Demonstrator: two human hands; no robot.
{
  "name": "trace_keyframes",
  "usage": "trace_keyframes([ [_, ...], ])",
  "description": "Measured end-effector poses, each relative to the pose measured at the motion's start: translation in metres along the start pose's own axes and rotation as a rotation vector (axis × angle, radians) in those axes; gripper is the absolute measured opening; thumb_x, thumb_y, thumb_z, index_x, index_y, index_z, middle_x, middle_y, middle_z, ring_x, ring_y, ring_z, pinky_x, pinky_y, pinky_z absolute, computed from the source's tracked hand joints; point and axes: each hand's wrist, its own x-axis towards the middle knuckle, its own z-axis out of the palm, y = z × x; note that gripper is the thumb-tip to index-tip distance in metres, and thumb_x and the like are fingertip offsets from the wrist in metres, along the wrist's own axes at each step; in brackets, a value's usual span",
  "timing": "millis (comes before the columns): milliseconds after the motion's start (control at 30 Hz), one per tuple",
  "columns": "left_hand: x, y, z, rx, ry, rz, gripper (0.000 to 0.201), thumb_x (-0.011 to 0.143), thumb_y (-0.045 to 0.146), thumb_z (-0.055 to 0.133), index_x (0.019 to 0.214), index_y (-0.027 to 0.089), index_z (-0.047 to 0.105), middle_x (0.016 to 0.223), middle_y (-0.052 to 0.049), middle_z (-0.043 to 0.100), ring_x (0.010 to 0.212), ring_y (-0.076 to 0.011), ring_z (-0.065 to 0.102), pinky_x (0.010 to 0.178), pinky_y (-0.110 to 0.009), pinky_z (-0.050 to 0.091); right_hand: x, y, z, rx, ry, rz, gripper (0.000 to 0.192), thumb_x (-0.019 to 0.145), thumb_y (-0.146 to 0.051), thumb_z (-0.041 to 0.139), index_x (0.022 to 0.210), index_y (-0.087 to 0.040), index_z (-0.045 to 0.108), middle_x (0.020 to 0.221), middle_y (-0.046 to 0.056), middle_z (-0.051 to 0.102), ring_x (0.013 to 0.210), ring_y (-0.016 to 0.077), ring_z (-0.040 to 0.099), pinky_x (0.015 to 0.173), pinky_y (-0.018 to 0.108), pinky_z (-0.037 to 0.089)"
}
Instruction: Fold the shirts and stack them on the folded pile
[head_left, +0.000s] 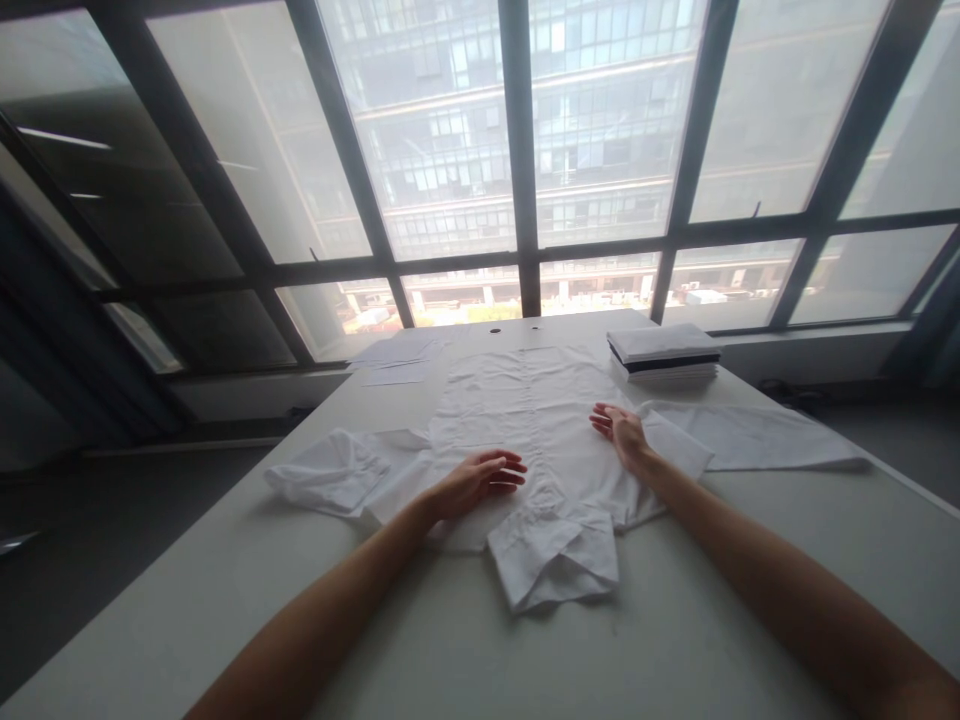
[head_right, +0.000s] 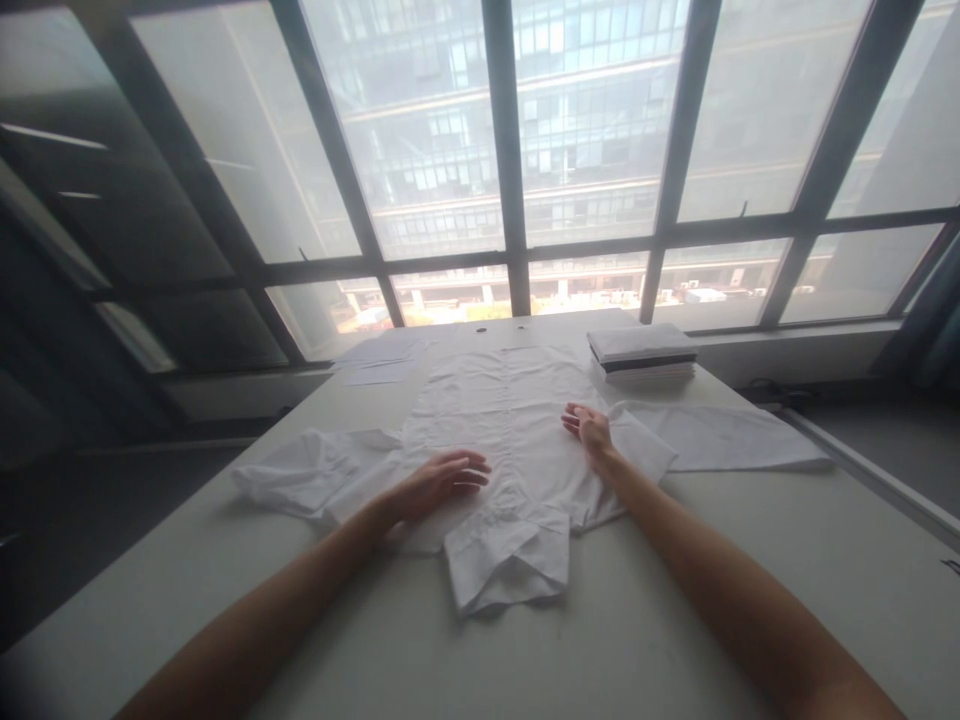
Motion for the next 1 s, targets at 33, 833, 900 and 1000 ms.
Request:
trace_keyframes([
  [33, 0.002, -0.001, -0.001, -0.014, 0.026, -0.001, 0.024, 0.09, 0.029, 0.071, 0.11, 0.015, 0.072, 0.116, -0.017, 0.073, 0.103, -0.0277, 0.071, 0.096, -0.04, 0.052, 0.0, -0.001, 0.0, -0.005, 0.002, -0.002, 0.015, 0.083, -0.021, 0.058, 0.092, -0.019, 0.07, 0.109, 0.01, 0.075, 0.085, 0.0196, 0.074, 0.092, 0.04, 0.06],
  [833, 0.008, -0.007, -0.017, -0.163, 0.097, -0.009, 0.026, 0.087, 0.018, 0.073, 0.112, 0.012, 0.069, 0.112, -0.014, 0.072, 0.104, -0.0234, 0.071, 0.1, -0.035, 0.052, -0.063, -0.007, -0.002, 0.096, -0.337, -0.02, 0.031, 0.082, -0.05, 0.071, 0.089, -0.021, 0.078, 0.109, 0.013, 0.077, 0.105, 0.0291, 0.069, 0.095, 0.046, 0.054],
  [900, 0.008, -0.007, -0.016, -0.176, 0.098, -0.019, 0.024, 0.087, 0.016, 0.072, 0.111, 0.011, 0.07, 0.109, -0.014, 0.073, 0.103, -0.0228, 0.071, 0.101, -0.035, 0.051, -0.055, -0.014, -0.028, 0.072, -0.29, -0.042, 0.032, 0.081, -0.051, 0.071, 0.089, -0.02, 0.079, 0.108, 0.013, 0.077, 0.105, 0.0291, 0.069, 0.094, 0.045, 0.054],
  [1000, 0.009, -0.006, -0.014, -0.194, 0.1, -0.032, 0.022, 0.089, 0.014, 0.07, 0.11, 0.011, 0.07, 0.107, -0.014, 0.073, 0.102, -0.0223, 0.071, 0.101, -0.034, 0.051, -0.044, -0.026, -0.056, 0.105, -0.173, -0.066, 0.031, 0.082, -0.05, 0.068, 0.092, -0.022, 0.078, 0.106, 0.011, 0.077, 0.107, 0.0284, 0.068, 0.094, 0.044, 0.054],
])
